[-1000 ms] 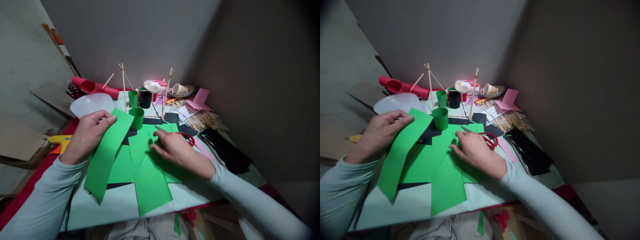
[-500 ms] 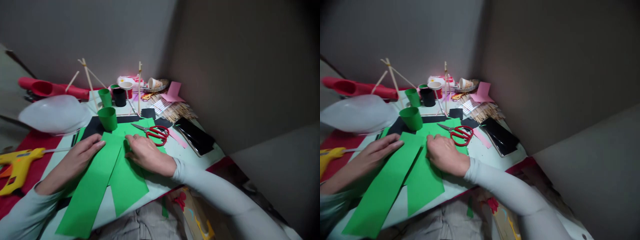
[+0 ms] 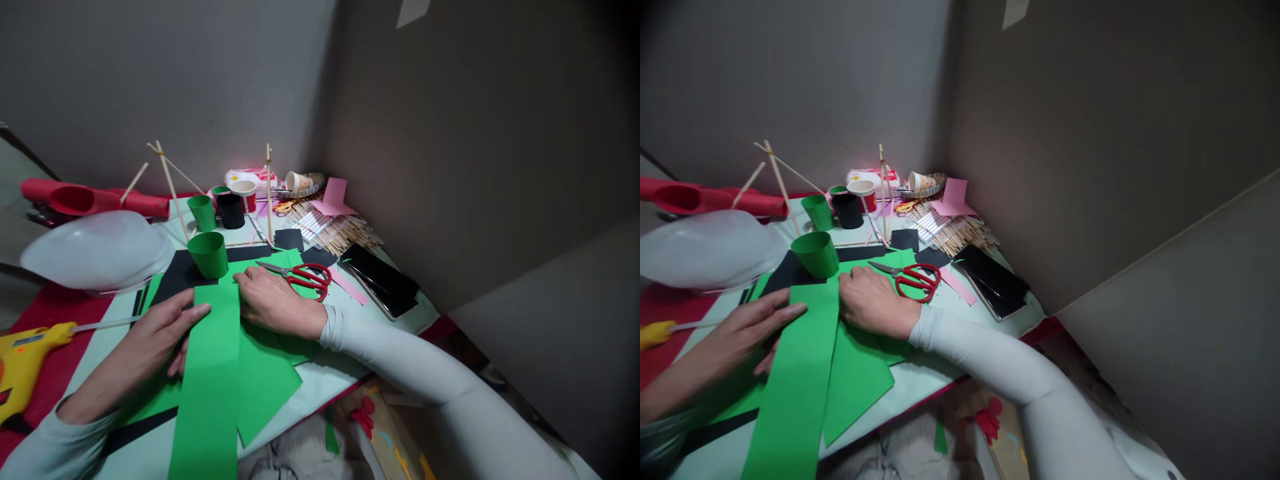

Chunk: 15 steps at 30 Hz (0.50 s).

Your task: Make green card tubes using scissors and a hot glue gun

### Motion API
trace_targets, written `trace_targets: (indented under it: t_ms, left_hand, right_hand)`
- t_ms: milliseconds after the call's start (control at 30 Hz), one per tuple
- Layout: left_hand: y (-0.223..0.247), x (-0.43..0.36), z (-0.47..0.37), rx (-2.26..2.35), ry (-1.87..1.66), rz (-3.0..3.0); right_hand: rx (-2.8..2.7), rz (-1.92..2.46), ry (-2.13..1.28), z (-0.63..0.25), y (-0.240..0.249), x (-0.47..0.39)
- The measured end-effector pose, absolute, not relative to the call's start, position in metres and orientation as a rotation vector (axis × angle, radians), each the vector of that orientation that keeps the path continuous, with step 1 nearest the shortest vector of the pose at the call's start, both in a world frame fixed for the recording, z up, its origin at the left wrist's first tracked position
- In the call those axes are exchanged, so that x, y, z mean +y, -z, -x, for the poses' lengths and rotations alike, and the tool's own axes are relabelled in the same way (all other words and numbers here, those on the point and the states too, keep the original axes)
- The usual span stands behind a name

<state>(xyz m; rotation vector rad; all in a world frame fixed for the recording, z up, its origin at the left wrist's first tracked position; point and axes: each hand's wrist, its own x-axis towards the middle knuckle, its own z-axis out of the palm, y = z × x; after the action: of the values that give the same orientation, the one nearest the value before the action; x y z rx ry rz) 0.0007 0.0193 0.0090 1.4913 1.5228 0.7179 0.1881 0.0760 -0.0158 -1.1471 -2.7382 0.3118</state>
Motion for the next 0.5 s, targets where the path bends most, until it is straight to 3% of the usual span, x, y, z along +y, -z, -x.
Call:
trace_targets:
  t_ms: [233,500]
  left_hand:
    - [0.025,0.021,0.013,1.543,-0.561,-1.431]
    - [0.015,0.018,0.008,1.503,-0.575,-1.339]
  right_hand:
    - [-2.698,1.257,-0.450,-0.188,0.016,0.084]
    - [-2.628,1.283,-0.507,-0.228,0.006,0.088]
